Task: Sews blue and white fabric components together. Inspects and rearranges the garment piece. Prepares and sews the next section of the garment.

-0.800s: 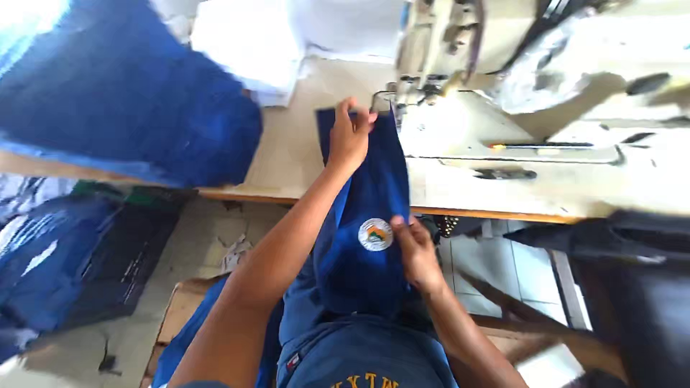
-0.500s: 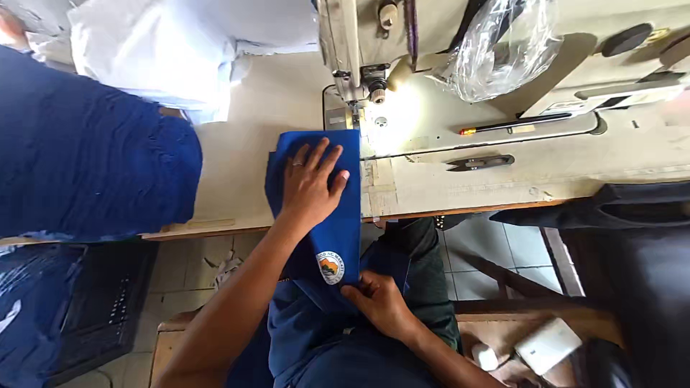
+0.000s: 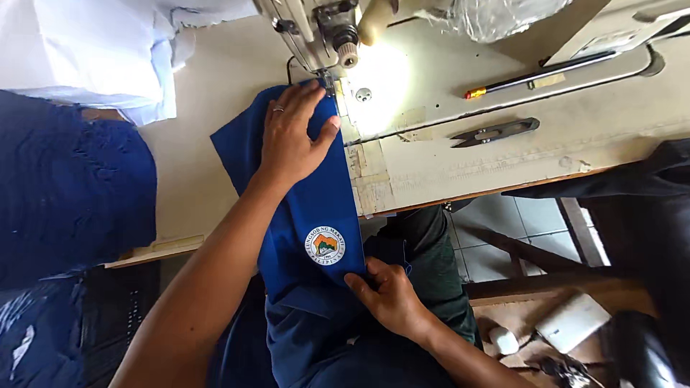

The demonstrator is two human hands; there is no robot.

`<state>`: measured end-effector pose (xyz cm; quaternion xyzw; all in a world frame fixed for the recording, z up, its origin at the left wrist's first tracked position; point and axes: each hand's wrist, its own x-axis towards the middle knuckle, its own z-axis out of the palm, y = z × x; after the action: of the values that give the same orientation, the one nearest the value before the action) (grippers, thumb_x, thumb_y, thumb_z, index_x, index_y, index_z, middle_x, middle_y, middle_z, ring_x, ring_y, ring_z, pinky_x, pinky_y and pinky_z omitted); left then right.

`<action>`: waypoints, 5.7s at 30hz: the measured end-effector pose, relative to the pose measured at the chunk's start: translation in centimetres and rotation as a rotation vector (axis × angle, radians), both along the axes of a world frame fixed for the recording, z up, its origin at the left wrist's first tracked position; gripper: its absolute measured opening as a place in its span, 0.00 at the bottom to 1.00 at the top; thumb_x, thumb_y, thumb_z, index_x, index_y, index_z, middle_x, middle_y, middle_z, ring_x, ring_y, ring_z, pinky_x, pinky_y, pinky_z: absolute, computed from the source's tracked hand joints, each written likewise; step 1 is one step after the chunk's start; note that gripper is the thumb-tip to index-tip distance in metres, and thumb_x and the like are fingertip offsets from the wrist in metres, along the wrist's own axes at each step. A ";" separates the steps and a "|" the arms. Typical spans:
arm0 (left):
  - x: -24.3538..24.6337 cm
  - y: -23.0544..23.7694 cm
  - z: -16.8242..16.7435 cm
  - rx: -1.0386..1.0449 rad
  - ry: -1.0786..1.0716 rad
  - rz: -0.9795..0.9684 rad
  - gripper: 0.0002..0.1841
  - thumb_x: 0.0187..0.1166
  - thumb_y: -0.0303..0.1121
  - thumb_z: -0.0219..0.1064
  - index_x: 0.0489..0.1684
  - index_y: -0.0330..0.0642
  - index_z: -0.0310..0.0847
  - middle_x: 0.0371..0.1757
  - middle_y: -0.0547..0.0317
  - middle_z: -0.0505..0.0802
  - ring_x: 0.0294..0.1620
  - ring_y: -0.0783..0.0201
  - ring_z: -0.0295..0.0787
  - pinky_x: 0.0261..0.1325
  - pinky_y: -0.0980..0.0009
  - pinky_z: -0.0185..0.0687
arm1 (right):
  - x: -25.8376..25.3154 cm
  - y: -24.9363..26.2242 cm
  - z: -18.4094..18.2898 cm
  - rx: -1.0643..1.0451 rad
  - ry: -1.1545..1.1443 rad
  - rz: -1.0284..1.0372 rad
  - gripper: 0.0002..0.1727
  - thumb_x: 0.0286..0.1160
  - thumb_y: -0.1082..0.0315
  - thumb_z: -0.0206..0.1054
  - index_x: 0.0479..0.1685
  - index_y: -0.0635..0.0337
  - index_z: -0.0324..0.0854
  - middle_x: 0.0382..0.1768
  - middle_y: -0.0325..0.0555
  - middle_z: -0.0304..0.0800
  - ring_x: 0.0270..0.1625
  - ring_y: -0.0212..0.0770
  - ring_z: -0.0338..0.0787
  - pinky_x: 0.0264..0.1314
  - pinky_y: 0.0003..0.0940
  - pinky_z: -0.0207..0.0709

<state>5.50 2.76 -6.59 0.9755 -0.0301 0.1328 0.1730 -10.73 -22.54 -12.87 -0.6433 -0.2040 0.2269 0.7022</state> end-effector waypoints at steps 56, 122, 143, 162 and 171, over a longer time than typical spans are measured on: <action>11.5 23.0 15.2 0.282 -0.085 0.348 0.17 0.90 0.36 0.55 0.64 0.41 0.89 0.68 0.38 0.89 0.77 0.34 0.77 0.80 0.34 0.60 | 16.6 -1.0 5.4 -0.310 -0.631 -0.359 0.14 0.83 0.58 0.67 0.41 0.59 0.92 0.34 0.35 0.95 0.32 0.17 0.88 0.35 0.12 0.82; 3.1 0.7 5.0 -0.289 0.258 0.143 0.09 0.74 0.42 0.79 0.39 0.48 0.95 0.34 0.65 0.95 0.35 0.77 0.89 0.46 0.73 0.85 | 4.6 2.5 5.0 0.047 0.148 -0.185 0.09 0.84 0.68 0.66 0.44 0.65 0.88 0.31 0.37 0.94 0.31 0.24 0.91 0.37 0.21 0.87; 4.4 1.8 4.4 -0.420 0.282 0.144 0.11 0.73 0.41 0.80 0.41 0.45 0.93 0.37 0.66 0.96 0.37 0.79 0.90 0.47 0.78 0.86 | 4.9 3.2 4.8 0.107 0.175 -0.234 0.09 0.84 0.70 0.66 0.41 0.66 0.87 0.29 0.38 0.93 0.30 0.24 0.90 0.36 0.20 0.86; -21.7 -7.6 -4.2 -0.193 -0.139 -0.202 0.37 0.81 0.57 0.66 0.90 0.74 0.52 0.91 0.74 0.68 0.96 0.58 0.50 0.95 0.44 0.35 | 1.3 0.5 6.2 -0.170 -0.084 -0.110 0.13 0.83 0.64 0.65 0.35 0.63 0.88 0.23 0.35 0.87 0.25 0.18 0.83 0.29 0.15 0.77; -20.0 -7.7 -3.3 -0.269 -0.485 -0.129 0.06 0.81 0.27 0.68 0.47 0.43 0.91 0.53 0.58 0.95 0.65 0.61 0.87 0.72 0.63 0.79 | 3.6 -2.5 2.4 -0.502 -0.247 -0.166 0.20 0.86 0.51 0.63 0.50 0.58 0.90 0.39 0.44 0.94 0.43 0.41 0.93 0.49 0.45 0.87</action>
<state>-14.47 -4.94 -9.86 0.8796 -0.1147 0.3539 0.2966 -7.15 -25.09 -10.52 -0.8343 -0.1721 0.1319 0.5068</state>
